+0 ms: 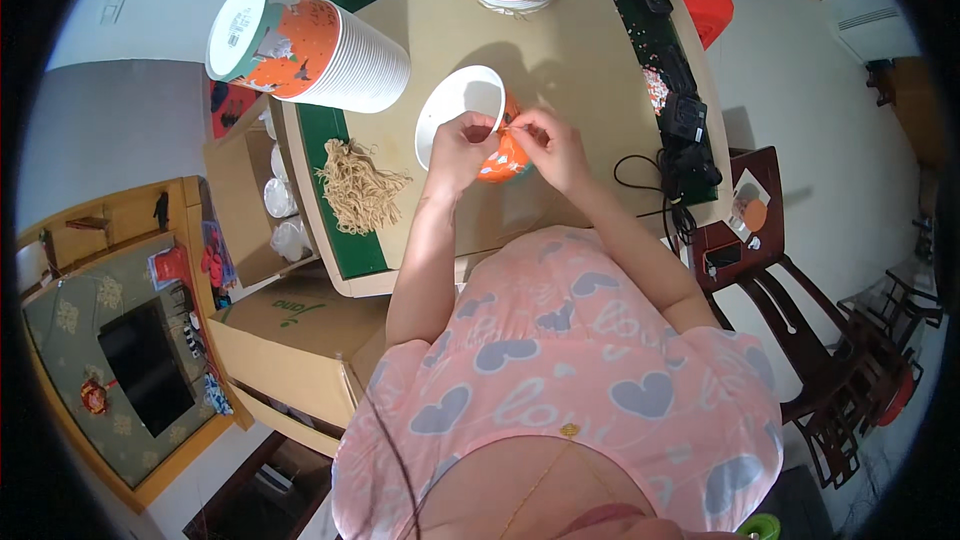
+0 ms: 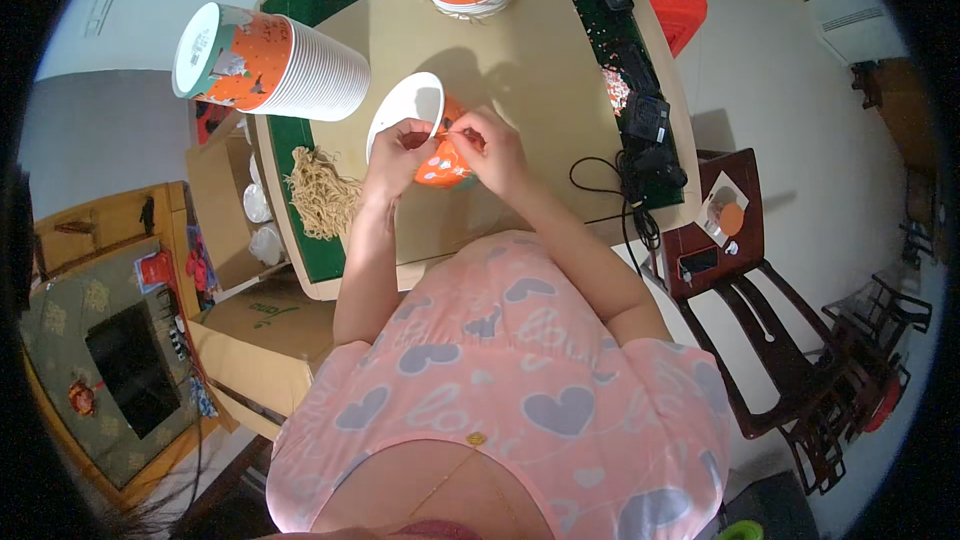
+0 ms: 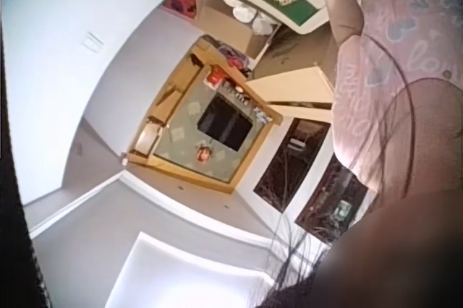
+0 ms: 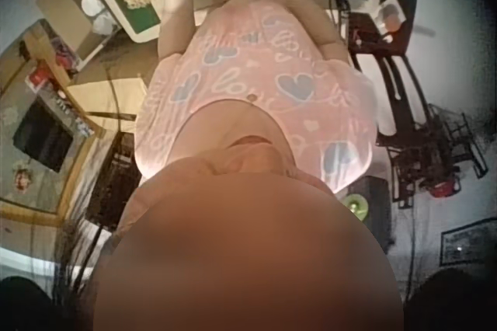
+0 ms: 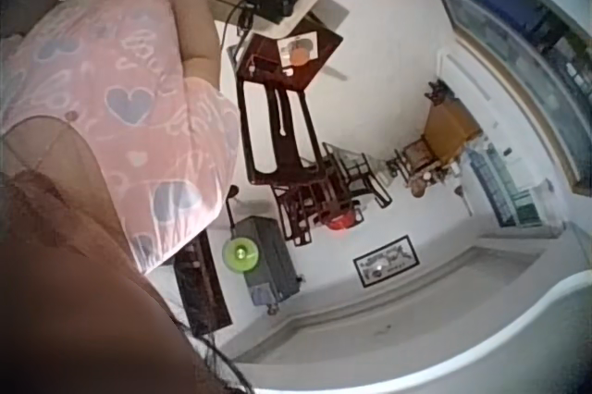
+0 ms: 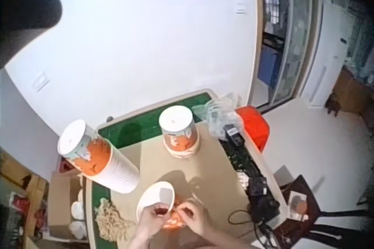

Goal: Poking holes in the rim of a white paper bowl using a needle and thread.

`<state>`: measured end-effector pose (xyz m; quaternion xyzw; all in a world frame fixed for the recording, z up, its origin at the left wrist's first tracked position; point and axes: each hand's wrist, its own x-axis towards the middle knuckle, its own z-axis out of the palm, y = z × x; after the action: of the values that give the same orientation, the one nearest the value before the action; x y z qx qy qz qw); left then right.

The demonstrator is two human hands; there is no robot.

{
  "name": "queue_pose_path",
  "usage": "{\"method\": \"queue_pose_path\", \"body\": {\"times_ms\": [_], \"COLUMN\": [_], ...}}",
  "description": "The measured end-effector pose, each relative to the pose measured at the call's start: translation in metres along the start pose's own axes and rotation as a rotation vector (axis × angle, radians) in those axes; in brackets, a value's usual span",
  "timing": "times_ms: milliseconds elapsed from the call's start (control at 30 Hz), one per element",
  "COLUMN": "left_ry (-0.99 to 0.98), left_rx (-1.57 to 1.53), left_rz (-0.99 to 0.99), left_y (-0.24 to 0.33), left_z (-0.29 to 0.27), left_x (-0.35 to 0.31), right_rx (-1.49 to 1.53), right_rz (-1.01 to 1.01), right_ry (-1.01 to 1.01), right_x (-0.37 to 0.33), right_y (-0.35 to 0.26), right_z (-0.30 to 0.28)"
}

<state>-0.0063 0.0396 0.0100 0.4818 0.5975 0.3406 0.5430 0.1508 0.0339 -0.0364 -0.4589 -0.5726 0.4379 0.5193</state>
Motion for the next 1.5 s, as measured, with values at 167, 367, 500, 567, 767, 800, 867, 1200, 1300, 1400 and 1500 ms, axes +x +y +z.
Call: {"method": "queue_pose_path", "body": {"times_ms": [167,367,500,567,767,800,867,1200,1300,1400,1500], "left_ry": [-0.002,-0.034,-0.008,0.005,-0.004,-0.007,-0.009,-0.067,-0.019,0.068,0.128], "left_rx": [0.008,0.031,0.119,0.115,0.082,0.081,0.078,0.140,0.353,0.419,0.491], "left_rz": [-0.014,0.033,0.021,0.008,0.003,0.008,0.010,0.061,0.189,0.311,0.356], "left_y": [-0.004,-0.006,-0.001,-0.002,-0.004,-0.004,-0.001,-0.010,-0.004,-0.018,-0.028], "left_z": [0.006,0.007,0.007,0.007,0.006,0.006,0.007,0.013,0.028,0.041,0.047], "left_x": [0.000,0.001,0.001,0.000,-0.001,-0.001,-0.002,0.003,0.004,0.009,0.017], "right_rx": [-0.179,-0.195,-0.339,-0.322,-0.301,-0.299,-0.298,-0.399,-0.409,-0.444,-0.480], "right_rz": [0.102,-0.085,-0.182,-0.121,-0.101,-0.105,-0.107,-0.108,-0.094,-0.081,-0.052], "right_ry": [-0.052,0.004,-0.114,-0.133,-0.075,-0.065,-0.057,-0.057,-0.025,-0.010,-0.059], "right_x": [-0.002,0.003,0.001,0.000,0.005,0.004,0.003,0.002,0.000,-0.003,-0.005], "right_y": [-0.007,-0.027,-0.012,-0.017,-0.023,-0.022,-0.019,-0.010,0.001,0.018,0.036], "right_z": [-0.010,-0.010,-0.016,-0.015,-0.007,-0.006,-0.007,-0.014,-0.016,-0.018,-0.023]}}
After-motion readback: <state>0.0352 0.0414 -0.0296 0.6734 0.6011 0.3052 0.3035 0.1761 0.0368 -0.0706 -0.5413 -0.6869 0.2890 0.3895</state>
